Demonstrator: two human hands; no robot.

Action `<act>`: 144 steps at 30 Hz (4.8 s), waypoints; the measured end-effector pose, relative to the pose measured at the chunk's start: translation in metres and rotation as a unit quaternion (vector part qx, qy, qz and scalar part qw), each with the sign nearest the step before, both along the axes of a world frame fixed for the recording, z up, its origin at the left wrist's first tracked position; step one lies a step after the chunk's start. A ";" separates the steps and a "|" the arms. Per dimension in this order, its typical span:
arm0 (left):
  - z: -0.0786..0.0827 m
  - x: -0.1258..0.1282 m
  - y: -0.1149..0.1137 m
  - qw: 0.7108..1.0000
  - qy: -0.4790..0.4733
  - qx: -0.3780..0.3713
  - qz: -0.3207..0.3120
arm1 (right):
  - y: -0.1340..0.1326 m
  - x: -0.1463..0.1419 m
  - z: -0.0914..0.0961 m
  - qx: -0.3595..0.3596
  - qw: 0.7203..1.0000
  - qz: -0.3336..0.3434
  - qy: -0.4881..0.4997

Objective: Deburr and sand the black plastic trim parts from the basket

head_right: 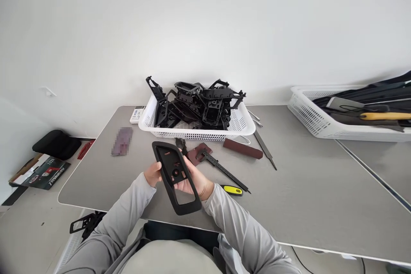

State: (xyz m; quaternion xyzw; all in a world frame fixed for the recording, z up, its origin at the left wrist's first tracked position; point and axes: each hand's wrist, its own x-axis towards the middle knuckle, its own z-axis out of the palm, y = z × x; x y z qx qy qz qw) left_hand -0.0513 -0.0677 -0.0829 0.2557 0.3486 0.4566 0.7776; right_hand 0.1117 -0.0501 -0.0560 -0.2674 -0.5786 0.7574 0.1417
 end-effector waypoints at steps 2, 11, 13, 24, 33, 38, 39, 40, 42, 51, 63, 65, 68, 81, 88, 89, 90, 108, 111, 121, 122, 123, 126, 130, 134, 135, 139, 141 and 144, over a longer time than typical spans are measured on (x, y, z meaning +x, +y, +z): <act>0.000 -0.003 -0.004 1.000 -0.017 -0.014 0.010 | -0.001 0.006 0.002 0.076 0.996 0.022 -0.041; 0.009 -0.013 0.013 0.963 -0.096 -0.061 0.243 | 0.026 0.075 0.000 0.408 0.785 -0.149 -0.441; 0.007 -0.012 0.016 0.966 -0.075 -0.075 0.237 | 0.020 0.081 -0.003 0.414 0.788 -0.104 -0.443; 0.009 -0.014 0.017 0.972 -0.051 -0.099 0.204 | 0.003 0.085 -0.010 0.479 0.738 0.042 -0.473; -0.004 -0.016 0.016 0.982 -0.029 -0.068 0.172 | 0.033 0.093 -0.017 0.425 0.682 -0.107 -0.586; -0.008 -0.014 0.015 0.986 -0.034 -0.068 0.148 | 0.042 0.095 -0.013 0.401 0.708 -0.127 -0.567; -0.008 -0.013 0.015 0.986 -0.034 -0.071 0.149 | 0.040 0.096 -0.009 0.411 0.722 -0.136 -0.540; -0.007 -0.013 0.014 0.985 -0.032 -0.074 0.151 | 0.038 0.095 -0.005 0.427 0.737 -0.145 -0.503; -0.006 -0.012 0.014 0.984 -0.025 -0.079 0.155 | 0.030 0.090 0.004 0.466 0.775 -0.172 -0.391; 0.000 -0.003 0.007 0.989 -0.006 -0.061 0.132 | -0.004 0.031 0.000 0.497 0.799 -0.050 -0.334; 0.002 -0.001 0.002 0.995 -0.033 -0.054 0.073 | 0.003 0.050 -0.006 0.462 0.868 -0.046 -0.174; 0.001 -0.001 0.003 0.995 -0.042 -0.060 0.070 | 0.008 0.053 -0.008 0.466 0.872 -0.029 -0.150; -0.004 0.000 0.004 0.994 -0.044 -0.063 0.078 | 0.012 0.056 -0.013 0.469 0.868 -0.021 -0.164; -0.008 0.000 0.004 0.991 -0.017 -0.048 0.123 | 0.006 0.058 -0.003 0.481 0.838 -0.056 -0.253; -0.008 -0.001 0.005 0.991 -0.017 -0.056 0.122 | 0.014 0.066 -0.006 0.437 0.875 -0.029 -0.206; -0.008 -0.001 0.005 0.991 -0.018 -0.057 0.121 | 0.015 0.067 -0.008 0.444 0.871 -0.031 -0.209; -0.007 -0.001 0.005 0.991 -0.019 -0.058 0.120 | 0.015 0.067 -0.009 0.452 0.865 -0.033 -0.213; -0.006 0.000 0.004 0.987 0.006 -0.064 0.146 | 0.009 0.065 -0.007 0.511 0.817 -0.064 -0.260; -0.004 0.000 0.004 0.988 0.007 -0.059 0.145 | 0.010 0.066 -0.008 0.514 0.816 -0.063 -0.257; 0.001 -0.003 0.004 0.984 -0.029 -0.079 0.155 | 0.009 0.065 -0.013 0.484 0.843 -0.078 -0.224; 0.002 -0.004 0.004 0.984 -0.039 -0.080 0.158 | 0.009 0.065 -0.014 0.483 0.845 -0.076 -0.216; 0.003 -0.006 0.004 0.982 -0.048 -0.085 0.160 | 0.009 0.064 -0.015 0.486 0.845 -0.072 -0.208; 0.009 -0.011 0.005 0.974 -0.057 -0.105 0.192 | 0.007 0.063 -0.017 0.502 0.838 -0.049 -0.208; 0.017 -0.013 0.010 0.955 -0.047 -0.072 0.284 | 0.005 0.059 -0.021 0.527 0.815 -0.033 -0.237; 0.018 -0.013 0.013 0.952 -0.031 -0.057 0.300 | 0.000 0.053 -0.023 0.554 0.794 -0.022 -0.247; 0.018 -0.013 0.013 0.952 -0.032 -0.057 0.298 | -0.001 0.052 -0.023 0.556 0.792 -0.018 -0.250; 0.018 -0.012 0.013 0.957 -0.036 -0.058 0.281 | -0.003 0.051 -0.019 0.558 0.787 0.002 -0.263; 0.019 -0.011 0.013 0.959 -0.033 -0.057 0.274 | -0.004 0.051 -0.016 0.551 0.791 0.019 -0.267; 0.018 -0.012 0.013 0.960 -0.031 -0.062 0.271 | -0.004 0.051 -0.012 0.530 0.803 0.042 -0.270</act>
